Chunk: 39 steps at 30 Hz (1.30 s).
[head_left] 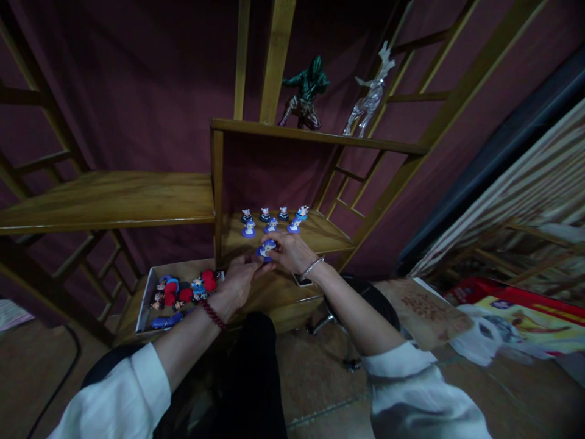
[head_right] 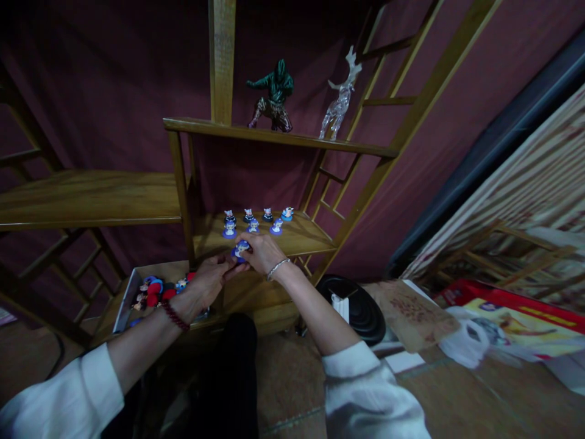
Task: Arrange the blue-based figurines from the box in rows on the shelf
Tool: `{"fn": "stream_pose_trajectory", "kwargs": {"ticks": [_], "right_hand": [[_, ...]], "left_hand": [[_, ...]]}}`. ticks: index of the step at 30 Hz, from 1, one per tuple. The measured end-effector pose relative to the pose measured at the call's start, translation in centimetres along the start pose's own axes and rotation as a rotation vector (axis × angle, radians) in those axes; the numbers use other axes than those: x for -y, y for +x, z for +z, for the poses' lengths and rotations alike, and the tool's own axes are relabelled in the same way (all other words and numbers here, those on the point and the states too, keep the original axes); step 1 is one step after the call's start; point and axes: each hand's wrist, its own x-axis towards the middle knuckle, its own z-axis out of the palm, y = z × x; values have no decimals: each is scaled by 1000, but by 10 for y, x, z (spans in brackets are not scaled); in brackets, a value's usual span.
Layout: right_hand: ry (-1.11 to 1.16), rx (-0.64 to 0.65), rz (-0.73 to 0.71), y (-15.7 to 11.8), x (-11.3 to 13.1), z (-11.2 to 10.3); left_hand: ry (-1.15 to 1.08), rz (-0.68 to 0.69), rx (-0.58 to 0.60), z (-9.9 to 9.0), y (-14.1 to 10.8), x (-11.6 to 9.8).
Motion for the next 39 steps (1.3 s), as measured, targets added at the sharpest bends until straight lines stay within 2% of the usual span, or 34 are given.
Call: {"fn": "stream_pose_trajectory", "kwargs": {"ticks": [3, 7, 15, 23, 39], "right_hand": [[15, 17, -3, 6, -4, 3], [-14, 39, -22, 13, -8, 8], [-53, 102, 16, 20, -14, 14], [-92, 196, 19, 25, -13, 11], [-296, 283, -6, 26, 6, 8]], "left_hand": [[76, -22, -47, 2, 3, -2], [200, -133, -83, 5, 3, -6], [219, -189, -157, 7, 5, -2], [110, -177, -175, 9, 1, 5], [-95, -184, -202, 9, 1, 15]]}}
